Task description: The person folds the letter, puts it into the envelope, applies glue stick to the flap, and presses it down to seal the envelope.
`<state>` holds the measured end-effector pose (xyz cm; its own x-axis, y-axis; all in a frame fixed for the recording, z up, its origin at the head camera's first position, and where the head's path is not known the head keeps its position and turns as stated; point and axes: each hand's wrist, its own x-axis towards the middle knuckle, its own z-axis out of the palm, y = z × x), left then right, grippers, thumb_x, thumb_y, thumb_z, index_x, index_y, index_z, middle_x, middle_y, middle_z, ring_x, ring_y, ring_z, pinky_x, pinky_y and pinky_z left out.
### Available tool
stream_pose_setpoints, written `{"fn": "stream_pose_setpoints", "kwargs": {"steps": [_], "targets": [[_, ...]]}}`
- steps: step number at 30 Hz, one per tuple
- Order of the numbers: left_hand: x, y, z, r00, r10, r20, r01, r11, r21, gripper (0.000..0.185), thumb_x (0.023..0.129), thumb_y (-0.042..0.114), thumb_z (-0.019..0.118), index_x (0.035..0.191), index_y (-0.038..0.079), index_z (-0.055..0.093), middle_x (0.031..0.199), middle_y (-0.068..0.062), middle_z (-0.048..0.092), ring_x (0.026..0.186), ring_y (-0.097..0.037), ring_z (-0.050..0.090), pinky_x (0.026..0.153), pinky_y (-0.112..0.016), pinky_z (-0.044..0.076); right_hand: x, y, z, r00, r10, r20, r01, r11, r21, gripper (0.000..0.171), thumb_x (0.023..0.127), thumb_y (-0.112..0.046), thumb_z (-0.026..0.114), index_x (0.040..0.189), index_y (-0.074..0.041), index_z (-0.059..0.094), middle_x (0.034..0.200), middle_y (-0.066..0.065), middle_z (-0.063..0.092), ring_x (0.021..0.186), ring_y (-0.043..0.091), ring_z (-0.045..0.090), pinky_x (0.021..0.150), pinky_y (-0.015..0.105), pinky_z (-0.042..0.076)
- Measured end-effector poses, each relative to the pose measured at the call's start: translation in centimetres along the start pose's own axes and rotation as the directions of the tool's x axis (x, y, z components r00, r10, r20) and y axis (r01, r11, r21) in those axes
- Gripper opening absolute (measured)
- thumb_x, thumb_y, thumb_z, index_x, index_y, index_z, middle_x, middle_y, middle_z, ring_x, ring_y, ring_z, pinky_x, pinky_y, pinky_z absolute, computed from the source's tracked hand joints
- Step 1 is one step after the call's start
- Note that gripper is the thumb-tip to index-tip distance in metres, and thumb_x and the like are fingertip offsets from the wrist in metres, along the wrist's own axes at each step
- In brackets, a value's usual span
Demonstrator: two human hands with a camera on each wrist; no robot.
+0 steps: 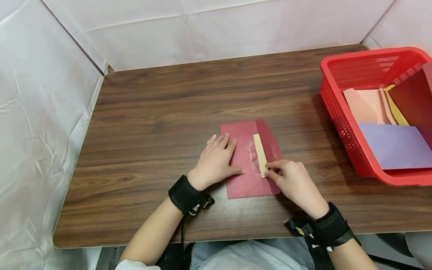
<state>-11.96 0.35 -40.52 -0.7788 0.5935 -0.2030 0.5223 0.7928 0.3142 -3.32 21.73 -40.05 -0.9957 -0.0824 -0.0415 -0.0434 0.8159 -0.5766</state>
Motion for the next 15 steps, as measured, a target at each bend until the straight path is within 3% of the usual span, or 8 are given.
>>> {"fn": "stream_pose_setpoints", "kwargs": {"steps": [9, 15], "targets": [[-0.80, -0.24, -0.20, 0.997, 0.055, 0.047, -0.055, 0.998, 0.016, 0.105, 0.080, 0.066, 0.074, 0.155, 0.003, 0.036, 0.162, -0.022, 0.026, 0.151, -0.034, 0.021, 0.125, -0.043, 0.006, 0.43, -0.44, 0.61, 0.999, -0.037, -0.023, 0.036, 0.999, -0.022, 0.021, 0.091, -0.007, 0.073, 0.110, 0.003, 0.076, 0.107, 0.020, 0.074, 0.069, 0.018, 0.059, 0.061, 0.032, 0.045], [-0.96, -0.22, -0.24, 0.997, 0.060, 0.055, -0.062, 0.998, 0.026, 0.107, 0.078, 0.067, 0.076, 0.155, 0.003, 0.036, 0.162, -0.023, 0.025, 0.151, -0.035, 0.021, 0.125, -0.043, 0.005, 0.41, -0.81, 0.71, 0.996, -0.074, -0.042, 0.071, 0.995, -0.064, 0.019, 0.090, -0.006, 0.075, 0.106, 0.003, 0.077, 0.103, 0.019, 0.074, 0.083, 0.026, 0.070, 0.068, 0.042, 0.055]]}}
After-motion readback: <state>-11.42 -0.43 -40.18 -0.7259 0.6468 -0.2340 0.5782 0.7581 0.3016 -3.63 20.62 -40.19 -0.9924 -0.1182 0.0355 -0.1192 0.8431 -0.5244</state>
